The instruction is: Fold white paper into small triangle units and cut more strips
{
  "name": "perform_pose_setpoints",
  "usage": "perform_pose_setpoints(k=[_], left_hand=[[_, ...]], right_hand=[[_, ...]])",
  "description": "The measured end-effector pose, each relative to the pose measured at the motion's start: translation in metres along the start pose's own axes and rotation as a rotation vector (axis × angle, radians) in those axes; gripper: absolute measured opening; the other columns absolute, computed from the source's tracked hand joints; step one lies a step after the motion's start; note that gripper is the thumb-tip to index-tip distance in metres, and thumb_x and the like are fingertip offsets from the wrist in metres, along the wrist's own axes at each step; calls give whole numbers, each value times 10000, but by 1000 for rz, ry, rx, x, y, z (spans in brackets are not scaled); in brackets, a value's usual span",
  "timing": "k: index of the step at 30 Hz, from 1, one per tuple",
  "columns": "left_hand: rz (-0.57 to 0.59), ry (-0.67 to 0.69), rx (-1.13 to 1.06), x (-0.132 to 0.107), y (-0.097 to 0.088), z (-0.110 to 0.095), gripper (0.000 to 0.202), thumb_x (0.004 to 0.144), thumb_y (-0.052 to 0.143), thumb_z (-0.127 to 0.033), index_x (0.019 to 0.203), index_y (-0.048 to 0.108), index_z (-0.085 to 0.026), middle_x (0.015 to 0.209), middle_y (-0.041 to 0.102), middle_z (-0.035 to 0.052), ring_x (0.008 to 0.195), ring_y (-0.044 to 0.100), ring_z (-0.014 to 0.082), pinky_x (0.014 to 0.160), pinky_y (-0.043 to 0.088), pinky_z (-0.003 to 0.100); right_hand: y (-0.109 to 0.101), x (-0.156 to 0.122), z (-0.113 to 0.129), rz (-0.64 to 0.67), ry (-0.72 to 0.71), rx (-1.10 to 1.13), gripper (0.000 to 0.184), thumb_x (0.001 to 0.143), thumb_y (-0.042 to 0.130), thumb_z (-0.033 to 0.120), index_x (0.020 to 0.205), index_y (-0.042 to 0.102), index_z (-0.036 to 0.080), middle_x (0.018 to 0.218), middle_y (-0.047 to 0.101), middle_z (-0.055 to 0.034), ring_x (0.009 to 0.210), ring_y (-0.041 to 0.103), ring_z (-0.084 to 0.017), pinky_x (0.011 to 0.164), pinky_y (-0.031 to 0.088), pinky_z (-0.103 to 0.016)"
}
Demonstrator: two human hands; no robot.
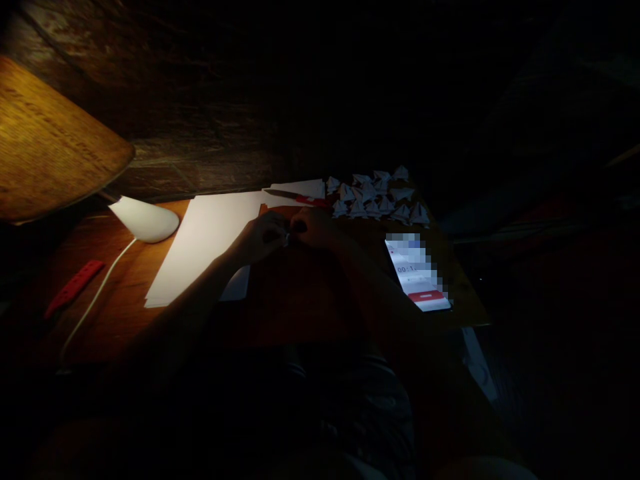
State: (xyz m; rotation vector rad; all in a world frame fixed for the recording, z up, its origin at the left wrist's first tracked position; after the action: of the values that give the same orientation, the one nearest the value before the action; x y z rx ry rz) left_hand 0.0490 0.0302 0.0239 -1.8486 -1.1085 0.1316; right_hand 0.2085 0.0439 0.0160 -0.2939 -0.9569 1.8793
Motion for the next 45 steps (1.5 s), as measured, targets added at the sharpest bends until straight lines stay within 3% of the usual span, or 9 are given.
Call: perform_pose_setpoints(k=[4,11,17,23,29,45], left_hand=[[31,41,-39,0,-4,1,35,851,753,-211,856,780,-189,1199,733,119,1103,720,238,989,614,415],[197,155,-92,-4,-15,-10,215,917,666,-226,1045,834,-265,1210,776,79,1134,724,234,1042,592,456],[213,178,-11,-4,-14,-20,324,877,663,-179,1110,846,-311,1203,794,52,1170,713,255,1089,570,490],[210,176,18,-5,-11,-15,361,890,648,-165,1155,839,-317,1262,758,53,1221,689,247,1093,574,440],[235,192,49,-7,-12,-17,429,888,658,-131,1214,820,-358,1331,734,37,1261,672,249,1137,550,464],[269,197,117,-10,-15,-18,513,865,628,-96,1277,795,-353,1375,660,65,1272,633,243,1109,553,425]], right_hand=[[1,-1,3,5,-40,21,149,821,790,215,962,804,170,1047,729,-89,1003,639,-227,944,438,-344],[-5,-3,5,24,-72,101,91,839,713,136,852,789,183,992,736,-59,965,652,-202,922,454,-327],[-9,-4,-2,65,-94,99,134,847,695,109,859,795,197,1033,736,-59,997,651,-206,938,471,-335],[-10,-5,-2,86,-69,92,141,873,671,117,894,786,197,1050,725,-56,1014,631,-202,959,460,-333],[-10,-4,-1,112,-62,75,145,881,657,120,870,780,196,1014,719,-50,1025,623,-209,963,448,-333],[-7,1,-1,37,41,-19,150,822,741,112,931,837,153,1052,753,-100,999,663,-226,908,486,-341]])
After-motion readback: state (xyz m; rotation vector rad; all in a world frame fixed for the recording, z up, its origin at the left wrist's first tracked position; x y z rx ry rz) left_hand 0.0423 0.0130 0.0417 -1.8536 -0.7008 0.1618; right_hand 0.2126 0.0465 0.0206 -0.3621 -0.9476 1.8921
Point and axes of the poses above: each hand's wrist, its own x-axis towards the middle knuckle, its own y-axis out of the palm, z = x × y, the point moved 6 cm from there along x, towards the middle knuckle
